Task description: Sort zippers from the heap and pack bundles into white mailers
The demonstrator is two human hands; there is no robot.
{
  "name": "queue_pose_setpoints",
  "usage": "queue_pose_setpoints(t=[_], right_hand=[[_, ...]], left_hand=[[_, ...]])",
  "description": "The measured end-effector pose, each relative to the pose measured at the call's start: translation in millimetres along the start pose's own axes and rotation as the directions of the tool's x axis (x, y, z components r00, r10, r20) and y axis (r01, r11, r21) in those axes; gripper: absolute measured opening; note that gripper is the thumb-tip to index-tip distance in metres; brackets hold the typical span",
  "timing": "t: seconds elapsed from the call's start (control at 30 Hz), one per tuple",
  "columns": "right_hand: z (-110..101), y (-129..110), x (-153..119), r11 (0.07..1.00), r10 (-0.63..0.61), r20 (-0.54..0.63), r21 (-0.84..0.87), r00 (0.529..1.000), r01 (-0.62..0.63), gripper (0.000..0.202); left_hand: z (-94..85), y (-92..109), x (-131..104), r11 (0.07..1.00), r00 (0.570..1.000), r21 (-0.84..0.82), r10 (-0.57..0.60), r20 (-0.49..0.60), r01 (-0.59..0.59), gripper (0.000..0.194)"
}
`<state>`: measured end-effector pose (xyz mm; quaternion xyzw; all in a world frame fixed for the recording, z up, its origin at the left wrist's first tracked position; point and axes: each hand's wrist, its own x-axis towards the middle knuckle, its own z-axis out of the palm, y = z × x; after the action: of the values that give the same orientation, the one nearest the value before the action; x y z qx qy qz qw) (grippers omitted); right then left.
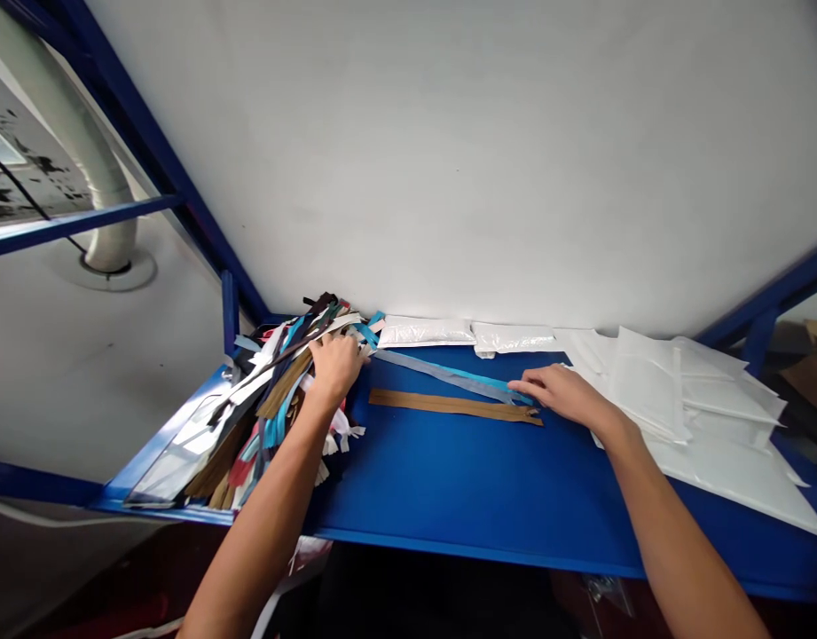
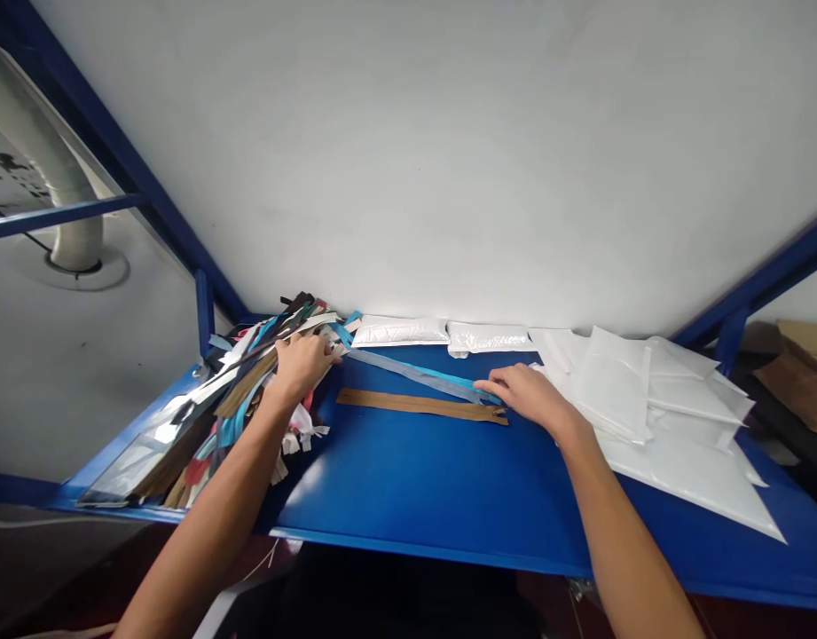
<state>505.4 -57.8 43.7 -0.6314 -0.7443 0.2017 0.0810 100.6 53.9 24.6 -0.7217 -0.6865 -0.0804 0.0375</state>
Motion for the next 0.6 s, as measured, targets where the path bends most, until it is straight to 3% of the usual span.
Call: queue_pose_setpoints(t=[0.07, 0.23, 0.4, 0.5, 0.6], right_hand=[[4.1, -6.0, 2.2, 1.000, -0.018, -0.064, -0.020, 0.998, 0.016, 0.063], [21.5, -28.7, 6.9, 0.988, -0.134, -0.101, 0.057, 0.986, 0.140, 0.051], [37.4, -38.3, 8.9, 0.963, -0.239, -0.107, 0.102, 0.965, 0.249, 0.046], [41.5, -37.9, 9.7, 0.951, -0.259, -0.132, 0.137, 0.957, 0.276, 0.045], [42.9, -40.9, 9.7, 0.939, -0.236, -0.159, 0.217, 0.959, 0.267, 0.042]], left_hand=[[-3.7, 1.5, -2.4, 0.999, 0.999, 0.032, 0.023, 0.048, -0.025, 0.020], [-5.1, 16.1, -7.7, 0.985, 0.984, -0.022, 0.167, -0.063, -0.169, 0.025], [6.9, 10.5, -6.7, 0.997, 0.996, -0.018, 0.072, -0.046, -0.073, 0.019], [5.4, 8.0, -3.1, 0.991, 0.993, -0.072, 0.114, -0.043, -0.117, 0.020], [-3.5, 21.0, -4.3, 0.955, 0.959, -0.165, 0.219, -0.181, -0.249, 0.019]])
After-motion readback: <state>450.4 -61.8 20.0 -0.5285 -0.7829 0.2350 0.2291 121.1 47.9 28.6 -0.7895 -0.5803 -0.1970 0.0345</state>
